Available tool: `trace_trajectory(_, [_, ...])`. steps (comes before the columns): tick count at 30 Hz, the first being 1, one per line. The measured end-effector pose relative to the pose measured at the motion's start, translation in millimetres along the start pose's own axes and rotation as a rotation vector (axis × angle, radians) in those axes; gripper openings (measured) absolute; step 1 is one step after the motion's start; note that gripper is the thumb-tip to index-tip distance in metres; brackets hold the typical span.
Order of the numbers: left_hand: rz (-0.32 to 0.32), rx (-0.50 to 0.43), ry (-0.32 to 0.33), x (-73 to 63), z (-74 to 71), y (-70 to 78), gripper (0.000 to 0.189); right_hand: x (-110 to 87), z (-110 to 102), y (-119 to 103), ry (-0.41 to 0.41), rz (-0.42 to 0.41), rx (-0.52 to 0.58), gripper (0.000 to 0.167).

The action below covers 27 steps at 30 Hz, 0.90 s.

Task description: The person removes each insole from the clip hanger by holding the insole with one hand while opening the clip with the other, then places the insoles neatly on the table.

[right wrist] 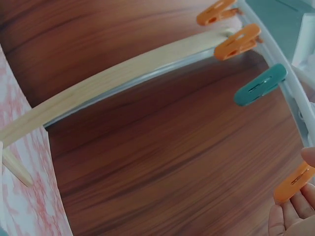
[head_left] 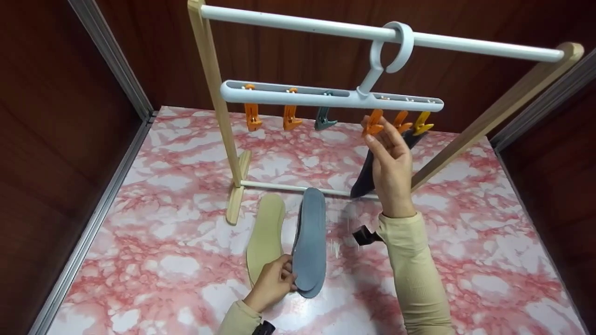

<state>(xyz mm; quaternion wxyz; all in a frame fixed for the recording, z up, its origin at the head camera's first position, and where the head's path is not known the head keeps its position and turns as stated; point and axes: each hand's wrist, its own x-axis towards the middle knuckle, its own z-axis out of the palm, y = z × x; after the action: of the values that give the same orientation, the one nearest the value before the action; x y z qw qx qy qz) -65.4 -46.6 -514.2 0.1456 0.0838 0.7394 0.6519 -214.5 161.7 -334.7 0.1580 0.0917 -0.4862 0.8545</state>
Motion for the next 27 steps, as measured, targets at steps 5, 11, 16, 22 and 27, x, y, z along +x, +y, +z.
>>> trace_trajectory(5, [-0.014, -0.012, -0.013, -1.6, 2.5, -2.4, 0.027, 0.6, -2.0, 1.4, -0.034, -0.010, 0.029, 0.034])
trace_trajectory(11, [-0.032, -0.009, 0.001, -2.0, 4.0, -3.2, 0.027, 0.2, -2.6, 3.0, -0.050, -0.036, 0.035, 0.030])
trace_trajectory(16, [-0.052, 0.001, 0.027, -2.9, 4.2, -3.4, 0.029, -0.2, -2.9, 3.0, -0.038, -0.034, 0.045, 0.028])
trace_trajectory(22, [-0.049, 0.106, 0.054, -3.4, 3.9, -1.1, 0.031, 0.2, -2.7, 3.1, -0.006, 0.000, 0.068, 0.025])
trace_trajectory(27, [-0.019, 0.217, 0.093, -4.6, 1.6, 5.0, 0.035, 0.8, -3.0, 5.3, -0.005, 0.009, 0.060, 0.025])
